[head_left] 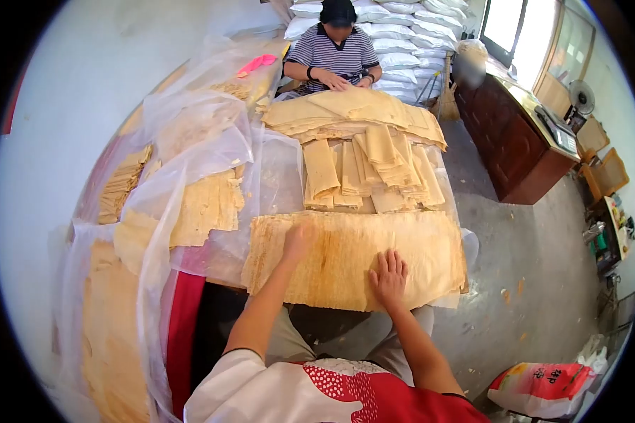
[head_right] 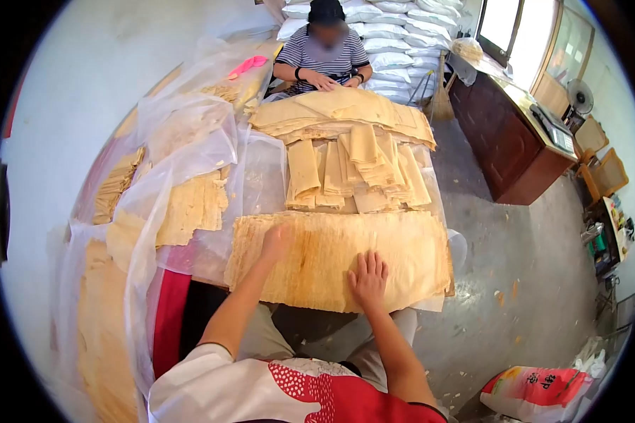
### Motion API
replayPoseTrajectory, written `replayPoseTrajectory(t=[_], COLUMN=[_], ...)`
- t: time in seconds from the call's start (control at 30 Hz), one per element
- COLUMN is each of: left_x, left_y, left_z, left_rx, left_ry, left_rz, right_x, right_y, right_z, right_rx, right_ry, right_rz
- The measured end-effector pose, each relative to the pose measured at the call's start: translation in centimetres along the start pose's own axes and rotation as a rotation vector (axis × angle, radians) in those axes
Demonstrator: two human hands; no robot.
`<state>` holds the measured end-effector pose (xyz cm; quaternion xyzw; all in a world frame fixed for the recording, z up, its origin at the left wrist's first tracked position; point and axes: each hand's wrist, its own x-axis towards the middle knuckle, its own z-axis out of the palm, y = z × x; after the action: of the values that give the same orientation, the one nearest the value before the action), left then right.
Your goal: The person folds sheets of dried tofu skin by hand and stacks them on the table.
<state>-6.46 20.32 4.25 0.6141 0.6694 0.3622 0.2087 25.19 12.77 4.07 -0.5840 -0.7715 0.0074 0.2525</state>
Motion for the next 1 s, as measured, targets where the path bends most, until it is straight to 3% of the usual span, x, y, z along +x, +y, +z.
replayPoseTrajectory(t=[0.17, 0.23, 0.37, 0.47, 0.53, 0.57, 0.77, 0.83, 0.93, 1.0], left_x=[-12.7, -15.9, -16.2, -15.9, -16.1, -16.0, -15.5, -14.6, -13.6, -13.7], left_y=[-2.6, -3.9, -6.6, -8.1, -8.0, -7.6, -3.3, -2.2, 2.4, 4.3], left_z=[-5.0, -6.9, -8.3, -8.7, -9.4, -9.3, -11.6, -11.6, -10.8, -10.0], left_rx=[0.293, 0.457, 0.392, 0.27, -0.075, -0.081, -0.289, -0.593, -0.742, -0.826], left_ry=[0.056, 0.289, 0.326, 0.33, 0.352, 0.347, 0.068, 0.003, -0.04, -0.114], left_rz=[-0.048, -0.181, -0.334, -0.322, -0.357, -0.365, -0.586, -0.439, -0.285, -0.303], right_x=[-0.6, -1.5, -4.4, -5.8, -6.7, -6.7, -6.3, -5.6, -4.3, -3.3], right_y=[-0.6, -1.3, -5.1, -7.9, -9.6, -9.5, -10.7, -12.1, -15.1, -17.2], right_z=[-0.2, 0.6, 0.5, -0.1, 0.0, -0.3, -0.6, -0.7, -0.2, -0.3], right_rx=[-0.012, -0.018, -0.018, 0.089, 0.087, 0.076, 0.045, 0.108, 0.283, 0.387], right_ry=[-0.013, -0.014, -0.098, -0.168, -0.196, -0.226, -0.242, -0.287, -0.301, -0.264], right_rz=[-0.051, -0.086, -0.185, -0.275, -0.289, -0.307, -0.289, -0.256, -0.195, -0.165])
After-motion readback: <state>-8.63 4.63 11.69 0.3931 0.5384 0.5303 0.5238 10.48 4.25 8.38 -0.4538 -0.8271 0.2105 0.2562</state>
